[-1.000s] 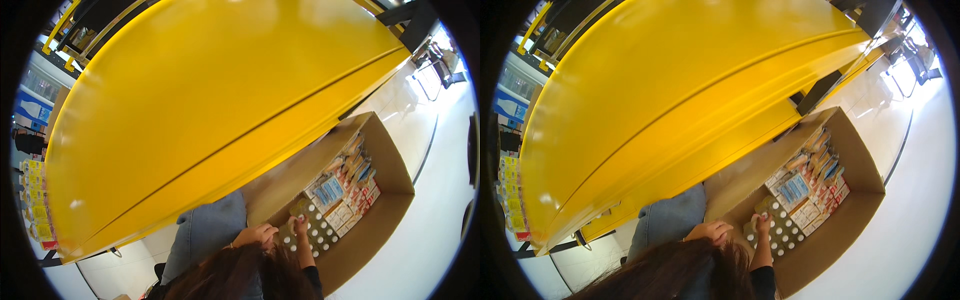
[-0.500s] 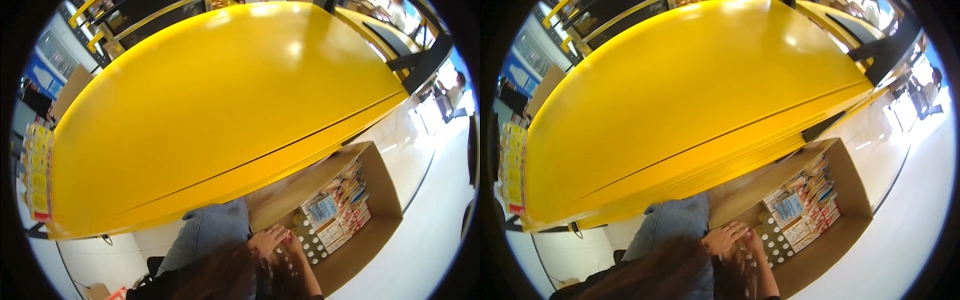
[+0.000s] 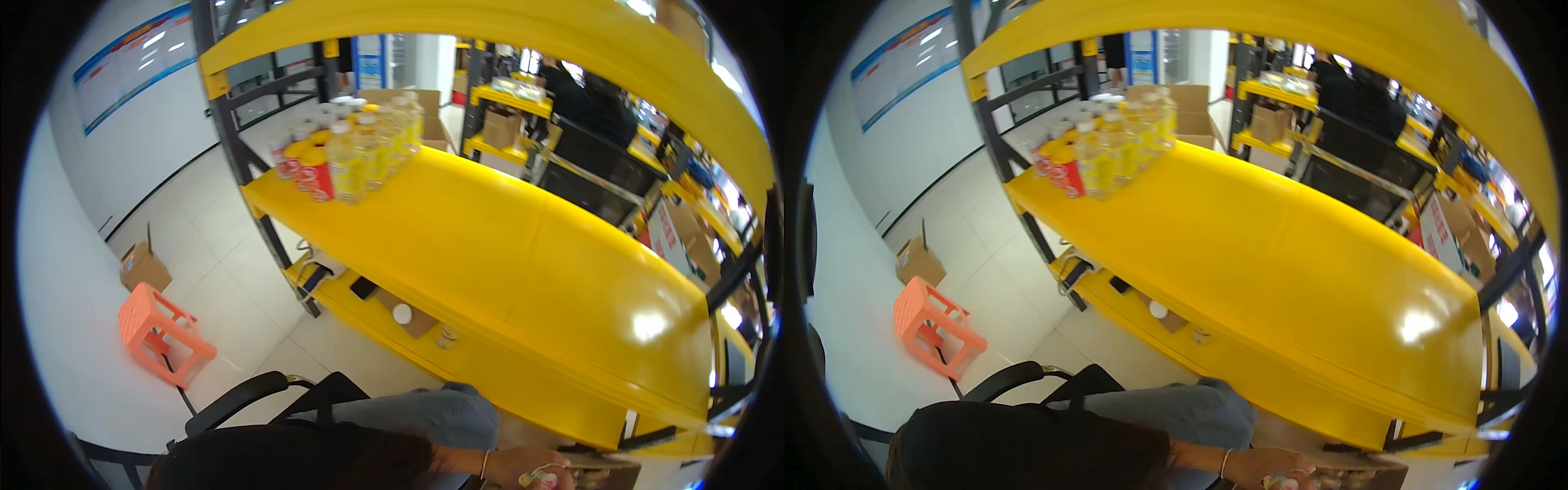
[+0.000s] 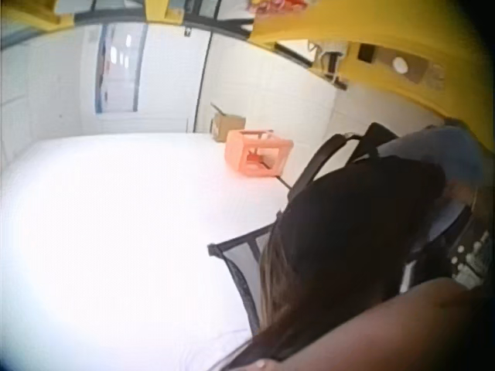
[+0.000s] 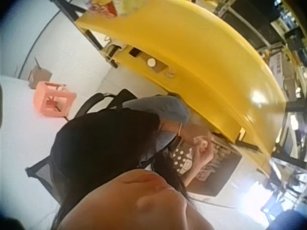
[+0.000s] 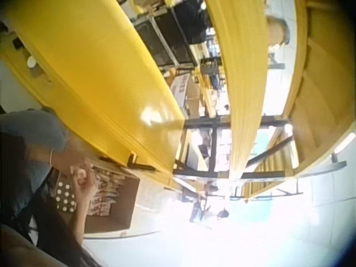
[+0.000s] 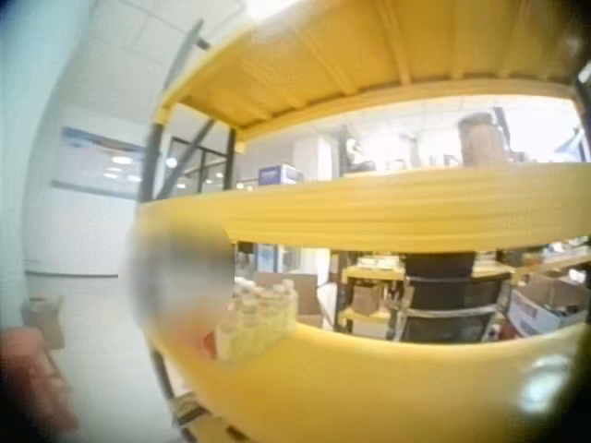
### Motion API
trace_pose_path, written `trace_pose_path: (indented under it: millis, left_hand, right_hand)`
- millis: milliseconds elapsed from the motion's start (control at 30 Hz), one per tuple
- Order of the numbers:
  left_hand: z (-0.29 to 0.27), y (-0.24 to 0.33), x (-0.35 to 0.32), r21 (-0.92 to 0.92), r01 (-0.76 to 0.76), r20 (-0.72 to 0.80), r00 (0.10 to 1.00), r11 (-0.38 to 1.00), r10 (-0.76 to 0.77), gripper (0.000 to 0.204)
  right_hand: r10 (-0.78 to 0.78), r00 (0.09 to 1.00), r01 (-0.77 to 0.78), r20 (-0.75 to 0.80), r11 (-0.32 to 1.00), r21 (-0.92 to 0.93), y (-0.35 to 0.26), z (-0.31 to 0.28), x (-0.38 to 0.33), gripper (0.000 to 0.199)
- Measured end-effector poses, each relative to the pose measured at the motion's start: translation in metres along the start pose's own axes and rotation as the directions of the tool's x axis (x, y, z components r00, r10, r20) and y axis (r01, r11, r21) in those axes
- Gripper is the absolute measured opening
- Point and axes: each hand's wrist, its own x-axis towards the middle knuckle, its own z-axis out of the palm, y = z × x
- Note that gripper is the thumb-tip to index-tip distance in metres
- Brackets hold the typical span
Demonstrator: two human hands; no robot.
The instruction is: The person sits at a yellow workstation and repeatedly picks up clear plastic bottles from a cardboard box. They apply a small pink label to each bottle and place it on the yellow shelf next to other labeled bottles.
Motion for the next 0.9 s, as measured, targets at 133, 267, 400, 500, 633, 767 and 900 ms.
trace_pose_path:
  millis: [133, 267, 400, 500, 633, 767, 900]
  left_hand:
    - [-0.035, 0.031, -0.007, 0.197, -0.07, -0.125, 0.988, 0.978, 0.096, 0.077]
    - [-0.062, 0.049, -0.017, 0.289, 0.014, -0.105, 0.994, 0.957, 0.017, 0.076]
    - [-0.115, 0.098, -0.044, 0.344, 0.061, -0.167, 0.986, 0.937, -0.003, 0.074]
    - [-0.134, 0.081, -0.06, 0.506, 0.049, -0.184, 0.982, 0.861, 0.052, 0.071]
    - [-0.182, 0.172, -0.043, 0.486, 0.044, -0.356, 0.922, 0.873, 0.152, 0.06]
    - [-0.22, 0.176, -0.014, 0.454, -0.024, -0.307, 0.934, 0.891, 0.181, 0.075]
    - [-0.254, 0.176, 0.001, 0.413, 0.085, -0.359, 0.93, 0.907, 0.076, 0.072]
  right_hand:
    - [-0.139, 0.989, 0.144, -0.044, 0.982, 0.126, -0.066, -0.024, 0.018, 0.027]
    - [0.02, 0.999, -0.028, 0.025, 0.94, 0.34, -0.104, -0.028, 0.017, 0.025]
    - [-0.109, 0.994, 0.089, 0.034, 0.925, 0.37, -0.14, -0.003, 0.027, 0.031]
    - [-0.158, 0.984, 0.121, 0.089, 0.938, 0.323, -0.171, -0.002, 0.039, 0.034]
    - [-0.312, 0.95, 0.292, 0.012, 0.903, 0.316, -0.206, -0.006, 0.068, 0.035]
    - [-0.422, 0.904, 0.423, -0.067, 0.862, 0.28, -0.242, -0.011, 0.104, 0.032]
    - [-0.389, 0.921, 0.382, 0.004, 0.907, 0.181, -0.267, -0.002, 0.147, 0.03]
